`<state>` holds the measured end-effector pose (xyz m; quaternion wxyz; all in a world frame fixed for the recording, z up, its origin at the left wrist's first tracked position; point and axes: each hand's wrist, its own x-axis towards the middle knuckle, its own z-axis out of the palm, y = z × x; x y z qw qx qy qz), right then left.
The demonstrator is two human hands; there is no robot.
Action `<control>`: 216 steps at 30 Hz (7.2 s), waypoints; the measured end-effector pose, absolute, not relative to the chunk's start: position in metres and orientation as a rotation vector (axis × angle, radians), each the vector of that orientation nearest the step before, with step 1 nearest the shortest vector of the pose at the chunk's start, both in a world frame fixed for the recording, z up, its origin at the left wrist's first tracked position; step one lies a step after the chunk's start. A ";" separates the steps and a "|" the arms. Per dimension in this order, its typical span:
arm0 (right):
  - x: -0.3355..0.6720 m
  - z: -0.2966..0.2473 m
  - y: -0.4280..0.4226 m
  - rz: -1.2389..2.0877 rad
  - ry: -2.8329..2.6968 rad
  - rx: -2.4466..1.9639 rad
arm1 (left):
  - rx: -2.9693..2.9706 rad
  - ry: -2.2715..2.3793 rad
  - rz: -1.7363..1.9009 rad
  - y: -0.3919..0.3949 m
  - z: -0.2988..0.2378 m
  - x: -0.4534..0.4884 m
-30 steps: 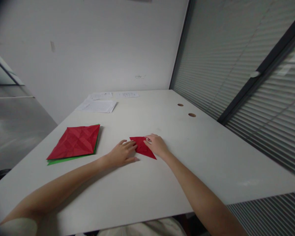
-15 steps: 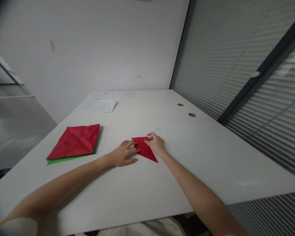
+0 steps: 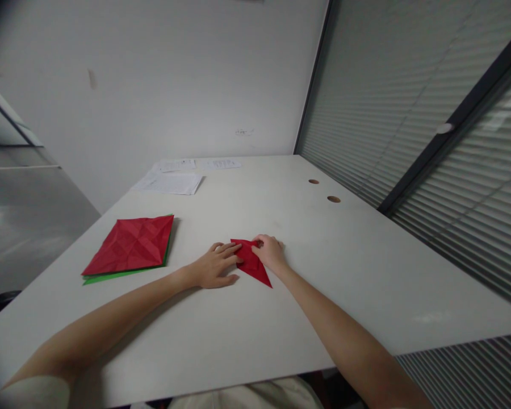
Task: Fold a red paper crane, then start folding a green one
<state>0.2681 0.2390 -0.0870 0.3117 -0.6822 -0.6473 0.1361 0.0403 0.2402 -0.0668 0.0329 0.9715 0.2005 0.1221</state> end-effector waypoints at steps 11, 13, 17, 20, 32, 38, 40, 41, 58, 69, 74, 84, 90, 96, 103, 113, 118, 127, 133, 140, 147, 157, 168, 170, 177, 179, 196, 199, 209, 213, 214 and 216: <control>0.268 -0.086 0.239 0.333 -2.126 -1.196 | 2.973 0.574 0.413 0.249 -0.069 0.035; 0.269 -0.084 0.237 0.319 -2.202 -1.163 | 2.956 0.548 0.439 0.252 -0.069 0.035; 0.271 -0.080 0.235 0.282 -2.313 -1.157 | 2.945 0.538 0.463 0.255 -0.068 0.034; 0.273 -0.079 0.234 0.265 -2.366 -1.156 | 2.923 0.585 0.507 0.254 -0.068 0.033; 0.275 -0.069 0.231 0.393 -2.430 -1.179 | 2.985 0.612 0.430 0.255 -0.068 0.032; 0.274 -0.063 0.227 0.454 -2.478 -1.205 | 3.021 0.636 0.428 0.252 -0.068 0.032; 0.275 -0.061 0.225 0.456 -2.507 -1.204 | 3.032 0.650 0.401 0.252 -0.068 0.032; 0.275 -0.059 0.224 0.460 -2.523 -1.208 | 3.037 0.650 0.390 0.252 -0.067 0.032; 0.269 -0.052 0.212 0.573 -2.555 -1.364 | 2.986 0.541 0.425 0.255 -0.068 0.032; 0.265 -0.062 0.207 0.483 -2.520 -1.530 | 3.039 0.566 0.269 0.257 -0.062 0.031; 0.273 -0.062 0.205 0.473 -2.514 -1.548 | 3.029 0.560 0.266 0.260 -0.066 0.028; 0.269 -0.046 0.202 0.495 -2.562 -1.531 | 2.958 0.530 0.294 0.260 -0.070 0.027; 0.264 -0.043 0.205 0.517 -2.519 -1.348 | 2.936 0.543 0.285 0.260 -0.067 0.030; 0.264 -0.039 0.210 0.405 -2.576 -1.251 | 2.955 0.455 0.261 0.262 -0.068 0.029; 0.264 -0.041 0.211 0.346 -2.633 -1.247 | 2.984 0.372 0.407 0.262 -0.069 0.030; 0.266 -0.037 0.211 0.442 -2.570 -1.237 | 2.941 0.445 0.435 0.253 -0.063 0.036; 0.266 -0.038 0.210 0.469 -2.522 -1.242 | 2.927 0.524 0.457 0.251 -0.067 0.038; 0.269 -0.042 0.211 0.495 -2.521 -1.231 | 2.947 0.526 0.470 0.251 -0.067 0.038; 0.264 -0.050 0.215 0.389 -2.498 -1.237 | 2.896 0.537 0.456 0.253 -0.069 0.037; 0.268 -0.062 0.223 0.519 -2.343 -1.278 | 2.801 0.556 0.504 0.257 -0.073 0.038; 0.265 -0.076 0.228 0.488 -2.137 -1.533 | 2.641 0.651 0.585 0.264 -0.074 0.041; 0.252 -0.087 0.224 0.192 -2.062 -1.737 | 2.602 0.622 0.595 0.270 -0.086 0.038; 0.246 -0.080 0.218 0.019 -2.066 -1.833 | 2.587 0.466 0.632 0.275 -0.079 0.036; 0.247 -0.081 0.218 0.011 -2.069 -1.839 | 2.601 0.401 0.584 0.279 -0.079 0.034; 0.248 -0.084 0.219 0.059 -2.064 -1.858 | 2.451 0.327 0.536 0.291 -0.081 0.030; 0.248 -0.084 0.219 0.064 -2.056 -1.857 | 2.379 0.409 0.549 0.289 -0.080 0.030; 0.248 -0.076 0.217 -0.008 -2.049 -1.794 | 2.751 0.338 0.453 0.289 -0.078 0.029; 0.248 -0.066 0.213 0.022 -2.128 -1.604 | 2.906 0.464 0.502 0.288 -0.077 0.025; 0.250 -0.069 0.214 0.237 -2.415 -1.371 | 3.044 0.530 0.452 0.257 -0.061 0.031; 0.262 -0.067 0.219 0.275 -2.498 -1.388 | 3.035 0.489 0.436 0.249 -0.060 0.032; 0.263 -0.067 0.220 0.271 -2.507 -1.396 | 3.028 0.489 0.437 0.249 -0.060 0.032; 0.263 -0.066 0.219 0.250 -2.516 -1.424 | 3.017 0.492 0.442 0.249 -0.061 0.032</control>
